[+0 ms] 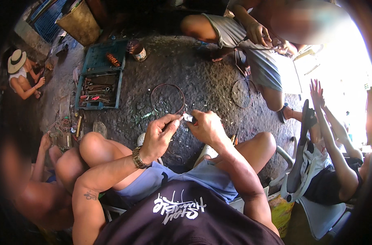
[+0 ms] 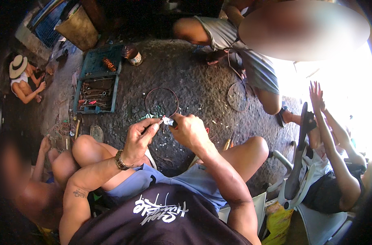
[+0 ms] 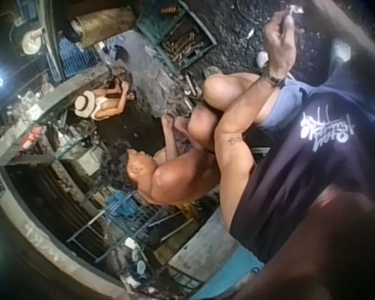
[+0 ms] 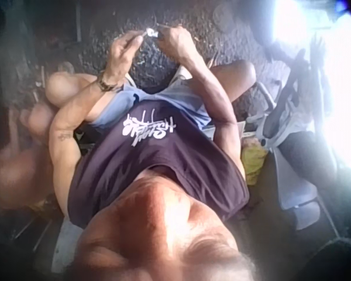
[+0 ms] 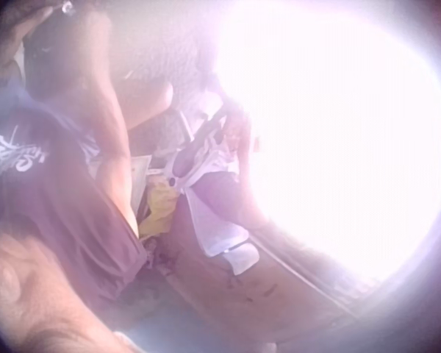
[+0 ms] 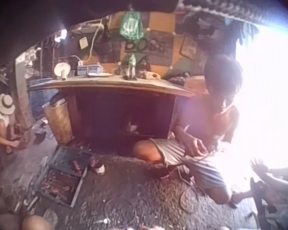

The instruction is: The person sits on the floor and uses a knife to strip the insulation off a red wire. They peel back the insulation, pull the wire, and repeat the process on different sections.

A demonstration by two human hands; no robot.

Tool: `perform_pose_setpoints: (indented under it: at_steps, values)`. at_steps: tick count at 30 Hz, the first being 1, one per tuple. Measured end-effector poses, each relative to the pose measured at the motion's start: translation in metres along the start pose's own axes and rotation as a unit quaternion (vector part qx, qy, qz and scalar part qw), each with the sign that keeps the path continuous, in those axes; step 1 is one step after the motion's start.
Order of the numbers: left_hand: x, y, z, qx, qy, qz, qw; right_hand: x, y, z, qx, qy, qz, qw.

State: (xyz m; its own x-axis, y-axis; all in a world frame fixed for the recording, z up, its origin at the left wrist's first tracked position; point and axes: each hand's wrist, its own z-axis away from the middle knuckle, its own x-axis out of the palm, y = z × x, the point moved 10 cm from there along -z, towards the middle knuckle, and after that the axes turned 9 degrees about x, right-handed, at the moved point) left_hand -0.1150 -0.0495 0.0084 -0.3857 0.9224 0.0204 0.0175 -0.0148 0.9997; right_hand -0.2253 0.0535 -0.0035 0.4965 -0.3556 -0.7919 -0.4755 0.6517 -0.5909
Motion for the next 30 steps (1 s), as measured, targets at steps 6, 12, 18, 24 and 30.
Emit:
perform_pose_setpoints:
  at_steps: [6, 12, 18, 24, 30]
  values:
    - [0.001, 0.012, 0.000, 0.039, -0.002, -0.032, 0.999, -0.013, -0.007, 0.012, -0.029, 0.008, -0.001, 1.000]
    - [0.009, 0.010, -0.002, 0.032, -0.025, -0.038, 0.998, -0.019, -0.020, 0.013, -0.057, 0.017, -0.007, 0.998]
    - [0.008, 0.024, 0.001, 0.099, -0.019, -0.073, 0.992, -0.012, -0.013, 0.012, -0.035, 0.005, -0.011, 0.999]
    - [0.005, 0.016, 0.006, 0.065, -0.015, -0.087, 0.994, 0.001, 0.039, -0.008, 0.043, -0.018, 0.039, 0.998]
    - [-0.004, -0.008, 0.007, -0.034, -0.005, -0.022, 0.999, 0.000, 0.117, -0.022, 0.187, -0.051, 0.004, 0.981]
